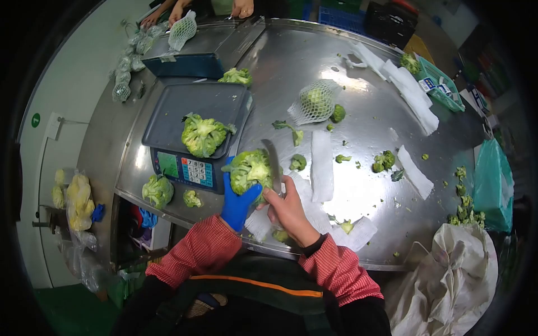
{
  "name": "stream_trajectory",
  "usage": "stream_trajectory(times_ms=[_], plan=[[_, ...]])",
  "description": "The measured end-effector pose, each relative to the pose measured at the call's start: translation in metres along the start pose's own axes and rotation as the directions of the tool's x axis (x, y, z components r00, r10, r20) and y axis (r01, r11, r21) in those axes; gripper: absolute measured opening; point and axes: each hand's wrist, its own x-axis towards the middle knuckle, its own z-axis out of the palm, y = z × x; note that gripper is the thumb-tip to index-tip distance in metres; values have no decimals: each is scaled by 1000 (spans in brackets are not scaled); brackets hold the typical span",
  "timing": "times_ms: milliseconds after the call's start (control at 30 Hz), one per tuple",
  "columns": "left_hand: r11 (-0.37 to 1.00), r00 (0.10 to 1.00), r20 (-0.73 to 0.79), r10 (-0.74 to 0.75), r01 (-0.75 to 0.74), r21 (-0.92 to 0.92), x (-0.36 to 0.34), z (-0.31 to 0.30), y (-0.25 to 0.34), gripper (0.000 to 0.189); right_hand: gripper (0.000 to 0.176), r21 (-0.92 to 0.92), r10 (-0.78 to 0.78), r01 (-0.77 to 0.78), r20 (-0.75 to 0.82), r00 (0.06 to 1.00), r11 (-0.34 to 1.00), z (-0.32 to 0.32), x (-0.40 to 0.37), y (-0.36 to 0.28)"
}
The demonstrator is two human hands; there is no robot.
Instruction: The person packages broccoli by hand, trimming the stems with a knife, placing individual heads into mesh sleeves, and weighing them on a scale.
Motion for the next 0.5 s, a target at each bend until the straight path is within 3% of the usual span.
stream_trajectory(times_ms=[100,133,167,233,333,500], plan=[[998,996,89,26,-31,55,20,14,15,86,28,-216,-16,-7,-104,994,976,-37,-12,-18],[999,993,115,18,-23,40,22,21,22,84,25,-424,-243,187,-80,967,886,-56,-17,-17],[990,987,154,49,-69,125,25,22,23,84,21,-716,-455,279,-61,888,640,-65,-29,-30],[943,965,239,105,-173,284,29,24,25,85,9,-916,-680,340,112,725,212,-76,-45,-47],[886,944,295,146,-257,385,27,37,24,86,7,-973,-624,229,181,760,-3,-81,-65,-64],[761,910,345,228,-388,520,22,55,22,83,7,-980,-620,188,187,762,-64,-94,-72,-66]])
